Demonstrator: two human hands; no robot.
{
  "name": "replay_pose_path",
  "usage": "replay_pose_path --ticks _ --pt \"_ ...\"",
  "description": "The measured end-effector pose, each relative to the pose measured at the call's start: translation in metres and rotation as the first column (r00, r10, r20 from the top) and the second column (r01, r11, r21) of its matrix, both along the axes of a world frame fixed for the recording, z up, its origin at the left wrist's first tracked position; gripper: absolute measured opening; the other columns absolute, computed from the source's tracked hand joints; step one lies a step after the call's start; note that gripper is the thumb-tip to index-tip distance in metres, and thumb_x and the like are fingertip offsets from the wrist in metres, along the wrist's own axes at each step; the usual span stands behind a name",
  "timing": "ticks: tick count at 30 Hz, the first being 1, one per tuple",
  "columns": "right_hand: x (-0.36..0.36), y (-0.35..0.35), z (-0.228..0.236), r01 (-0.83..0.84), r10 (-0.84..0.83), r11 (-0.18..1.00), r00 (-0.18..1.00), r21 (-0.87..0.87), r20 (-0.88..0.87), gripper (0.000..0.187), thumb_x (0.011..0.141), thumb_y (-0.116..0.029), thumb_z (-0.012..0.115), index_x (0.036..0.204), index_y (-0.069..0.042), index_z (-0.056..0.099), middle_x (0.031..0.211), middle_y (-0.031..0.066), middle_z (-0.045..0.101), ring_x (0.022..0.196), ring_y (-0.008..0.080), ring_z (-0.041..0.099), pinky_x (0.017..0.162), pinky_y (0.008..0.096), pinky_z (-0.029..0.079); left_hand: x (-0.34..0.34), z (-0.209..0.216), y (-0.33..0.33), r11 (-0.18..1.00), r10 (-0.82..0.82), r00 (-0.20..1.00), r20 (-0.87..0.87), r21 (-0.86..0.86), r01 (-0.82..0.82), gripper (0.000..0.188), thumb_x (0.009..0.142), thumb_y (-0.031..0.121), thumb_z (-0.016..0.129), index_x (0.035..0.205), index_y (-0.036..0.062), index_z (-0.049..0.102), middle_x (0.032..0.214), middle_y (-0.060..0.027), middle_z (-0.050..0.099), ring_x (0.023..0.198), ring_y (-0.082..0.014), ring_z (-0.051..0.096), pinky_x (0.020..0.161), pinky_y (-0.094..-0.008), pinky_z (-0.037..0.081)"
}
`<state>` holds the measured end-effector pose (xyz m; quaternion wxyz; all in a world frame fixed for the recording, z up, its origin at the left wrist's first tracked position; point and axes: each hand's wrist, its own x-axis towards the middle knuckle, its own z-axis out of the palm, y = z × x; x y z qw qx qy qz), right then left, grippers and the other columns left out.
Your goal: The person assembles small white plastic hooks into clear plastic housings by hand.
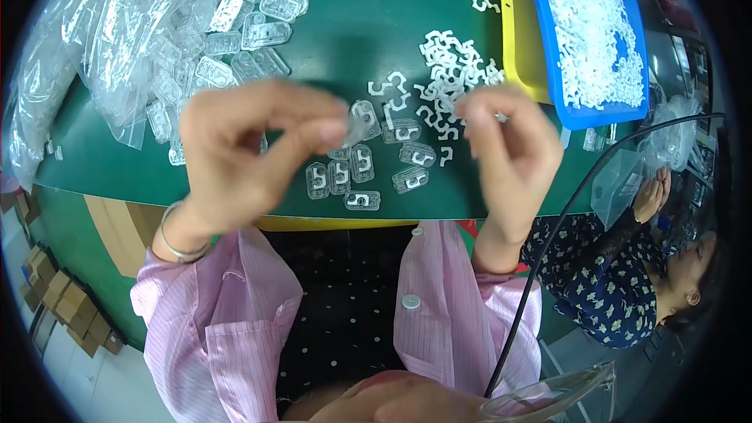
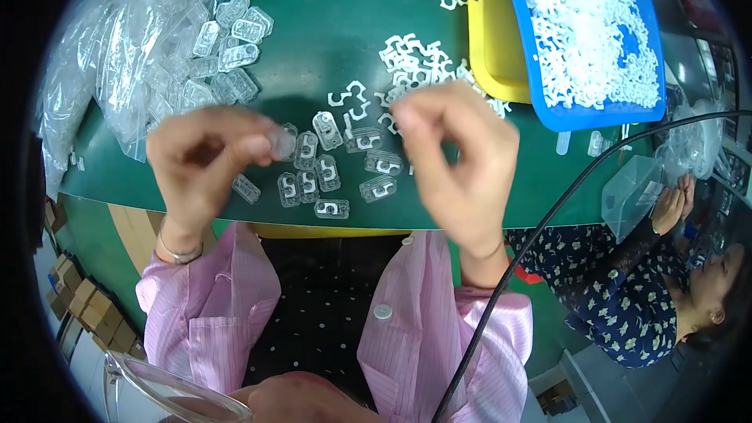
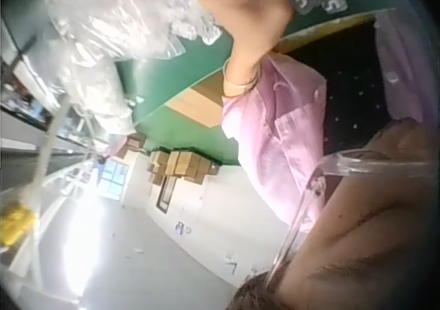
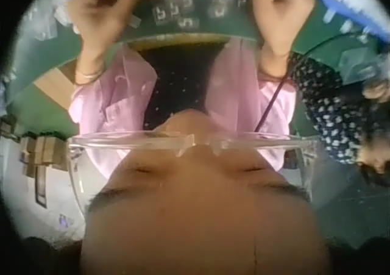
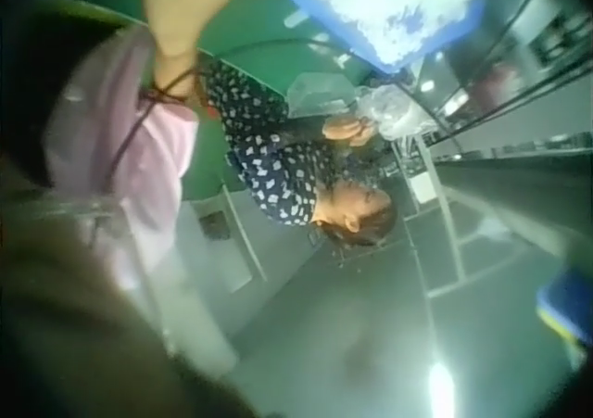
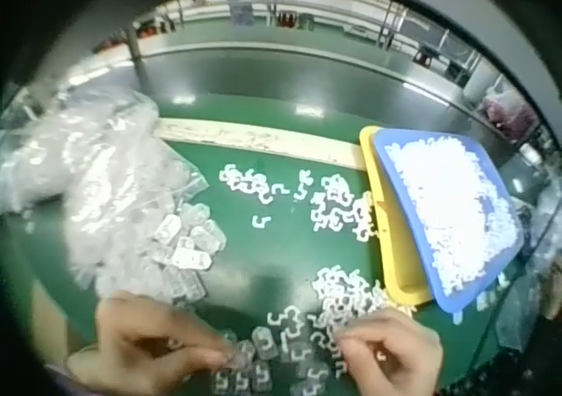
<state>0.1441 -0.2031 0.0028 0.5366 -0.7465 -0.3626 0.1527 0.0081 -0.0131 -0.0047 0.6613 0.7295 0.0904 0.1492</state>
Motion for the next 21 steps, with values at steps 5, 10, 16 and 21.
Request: replay_pose_path --ticks 5,10,16,21 --pt "-0.052 -0.014 -0.018 -0.067 0.173 0.959 0.909 -0.277 0.379 0.039 0.069 -0.004 0.073 0.103 0.009 0.059 0.116 0.0219 0.054 0.101 0.0371 0.056 0.082 0.0404 0.049 -0.027 -0.03 -0.023 0.7 -0.046 0.993 0.109 0.713 -0.046 0.033 0.071 0.0 0.069 0.102 -0.0066 0.061 0.111 -0.02 0.061 0.095 -0.0349 0.062 0.08 -0.039 0.052" --pt "-0.079 -0.021 -0.052 -0.017 0.159 0.952 0.881 -0.306 0.446 0.045 0.077 -0.013 0.069 0.113 0.009 0.052 0.129 0.0242 0.047 0.116 0.0433 0.048 0.092 0.046 0.044 -0.029 -0.037 -0.059 0.556 0.015 0.994 -0.105 0.828 0.079 0.056 0.079 0.032 0.061 0.12 -0.0055 0.053 0.131 -0.0198 0.048 0.123 -0.0374 0.045 0.099 -0.0461 0.04" --pt "-0.088 -0.03 -0.067 -0.044 0.23 0.944 0.797 -0.326 0.558 0.044 0.086 -0.027 0.059 0.118 0.003 0.054 0.131 0.0218 0.043 0.114 0.04 0.048 0.092 0.0454 0.045 -0.053 -0.056 -0.08 0.429 0.029 0.996 -0.086 0.901 0.065 0.059 0.088 0.047 0.05 0.12 -0.0015 0.056 0.128 -0.0177 0.05 0.114 -0.0318 0.049 0.101 -0.0451 0.038" --pt "-0.091 -0.028 -0.064 -0.06 0.261 0.934 0.785 -0.351 0.561 0.043 0.089 -0.029 0.056 0.118 0.002 0.053 0.13 0.0242 0.045 0.114 0.0383 0.05 0.09 0.0441 0.047 -0.069 -0.07 -0.08 0.341 -0.053 0.997 0.062 0.939 -0.041 0.046 0.087 0.041 0.054 0.108 0.0008 0.063 0.118 -0.0145 0.056 0.11 -0.0271 0.051 0.095 -0.0419 0.043"
